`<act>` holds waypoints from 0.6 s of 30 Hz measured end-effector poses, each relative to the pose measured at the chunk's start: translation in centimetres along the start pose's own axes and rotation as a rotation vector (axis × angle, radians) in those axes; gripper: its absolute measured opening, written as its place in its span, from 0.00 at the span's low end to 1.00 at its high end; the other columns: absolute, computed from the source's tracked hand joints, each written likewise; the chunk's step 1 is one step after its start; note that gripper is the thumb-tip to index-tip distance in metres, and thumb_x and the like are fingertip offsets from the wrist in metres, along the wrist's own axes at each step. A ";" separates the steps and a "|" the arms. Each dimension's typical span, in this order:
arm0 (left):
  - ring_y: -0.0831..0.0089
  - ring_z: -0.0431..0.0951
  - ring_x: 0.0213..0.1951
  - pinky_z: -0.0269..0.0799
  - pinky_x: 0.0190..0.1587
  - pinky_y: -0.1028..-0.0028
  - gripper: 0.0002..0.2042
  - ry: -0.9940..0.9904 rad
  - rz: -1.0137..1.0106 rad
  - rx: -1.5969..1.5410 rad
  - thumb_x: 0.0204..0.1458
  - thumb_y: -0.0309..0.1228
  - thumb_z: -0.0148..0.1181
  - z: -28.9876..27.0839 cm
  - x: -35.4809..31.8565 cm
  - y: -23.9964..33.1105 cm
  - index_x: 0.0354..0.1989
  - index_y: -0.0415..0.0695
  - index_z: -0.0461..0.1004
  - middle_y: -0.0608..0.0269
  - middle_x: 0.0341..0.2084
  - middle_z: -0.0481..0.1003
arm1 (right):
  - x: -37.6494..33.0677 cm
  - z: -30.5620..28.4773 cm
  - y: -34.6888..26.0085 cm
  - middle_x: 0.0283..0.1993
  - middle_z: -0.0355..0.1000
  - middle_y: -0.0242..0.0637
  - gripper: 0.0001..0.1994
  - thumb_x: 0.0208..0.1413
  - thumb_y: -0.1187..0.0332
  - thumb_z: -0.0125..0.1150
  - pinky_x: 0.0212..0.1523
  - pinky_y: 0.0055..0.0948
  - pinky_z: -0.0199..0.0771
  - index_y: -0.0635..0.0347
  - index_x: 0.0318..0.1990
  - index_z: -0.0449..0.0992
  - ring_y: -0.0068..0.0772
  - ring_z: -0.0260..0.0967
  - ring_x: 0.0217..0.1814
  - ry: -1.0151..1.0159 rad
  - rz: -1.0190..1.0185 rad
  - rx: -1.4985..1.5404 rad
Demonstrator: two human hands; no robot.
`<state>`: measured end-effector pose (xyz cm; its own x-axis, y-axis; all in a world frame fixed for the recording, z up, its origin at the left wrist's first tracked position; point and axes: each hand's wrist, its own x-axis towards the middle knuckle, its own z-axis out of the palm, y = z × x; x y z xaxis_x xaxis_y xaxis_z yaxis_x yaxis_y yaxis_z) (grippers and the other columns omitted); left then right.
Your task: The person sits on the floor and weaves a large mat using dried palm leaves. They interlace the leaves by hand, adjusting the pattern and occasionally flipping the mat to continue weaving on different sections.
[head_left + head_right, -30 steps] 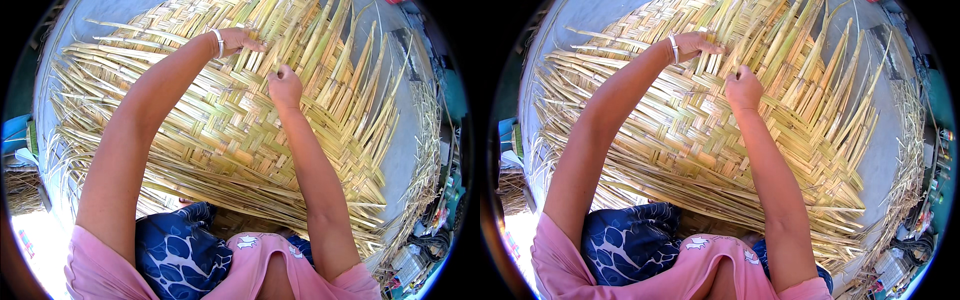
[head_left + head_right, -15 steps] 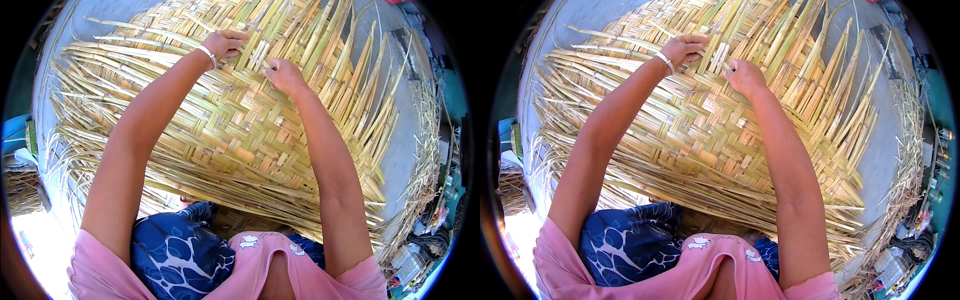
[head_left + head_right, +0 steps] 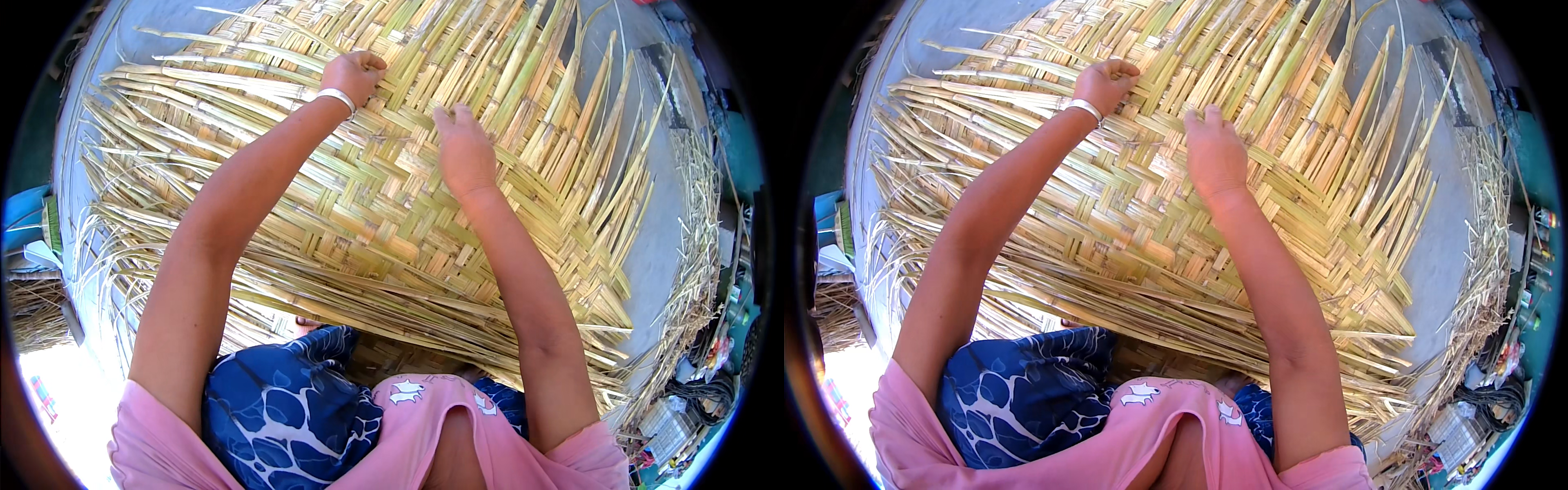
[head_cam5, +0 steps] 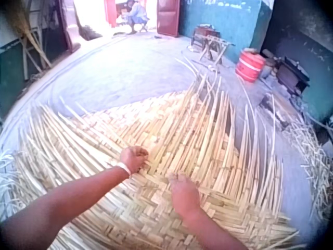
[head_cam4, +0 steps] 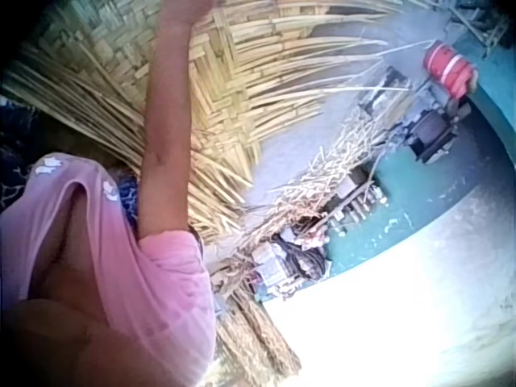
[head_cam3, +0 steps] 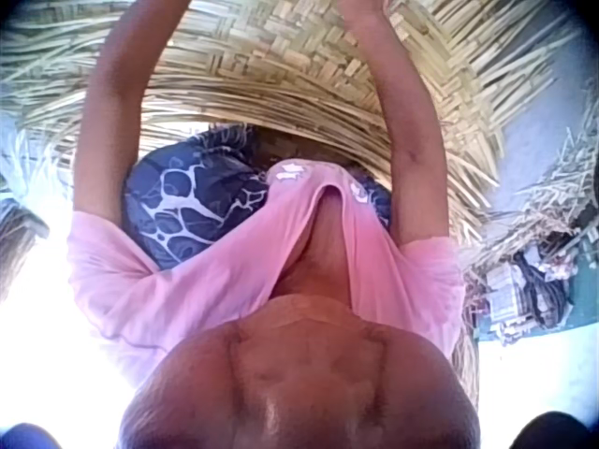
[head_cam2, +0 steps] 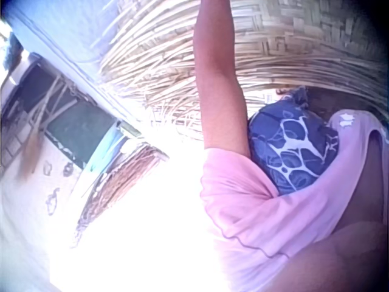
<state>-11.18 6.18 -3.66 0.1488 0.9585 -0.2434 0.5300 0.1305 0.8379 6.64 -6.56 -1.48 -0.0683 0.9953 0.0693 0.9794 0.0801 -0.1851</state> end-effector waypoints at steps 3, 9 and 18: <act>0.78 0.77 0.23 0.74 0.30 0.78 0.09 0.049 0.063 0.181 0.49 0.30 0.60 0.0 -1.1 0.1 0.38 0.43 0.78 0.62 0.25 0.78 | -0.7 1.2 0.0 0.53 0.64 0.43 0.16 0.51 0.72 0.50 0.43 0.39 0.72 0.59 0.49 0.70 0.41 0.67 0.48 0.013 -0.070 -0.134; 0.77 0.79 0.23 0.74 0.30 0.77 0.09 0.116 0.170 0.222 0.49 0.30 0.58 0.0 -2.1 -1.3 0.38 0.42 0.78 0.60 0.27 0.79 | -1.3 1.7 -0.3 0.54 0.64 0.43 0.19 0.52 0.69 0.48 0.46 0.38 0.66 0.60 0.52 0.69 0.38 0.63 0.51 -0.048 -0.141 -0.199; 0.82 0.75 0.24 0.71 0.27 0.81 0.09 -0.049 -0.007 -0.168 0.52 0.25 0.57 -1.1 -0.8 -1.5 0.42 0.41 0.75 0.67 0.28 0.75 | -3.5 2.4 -0.8 0.60 0.60 0.45 0.20 0.54 0.69 0.44 0.60 0.41 0.53 0.62 0.55 0.66 0.41 0.56 0.61 0.187 -0.113 -0.151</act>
<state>-13.00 5.51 -4.18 0.1886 0.9444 -0.2693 0.3846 0.1813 0.9051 5.65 -9.98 -3.95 -0.1562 0.9520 0.2633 0.9858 0.1668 -0.0184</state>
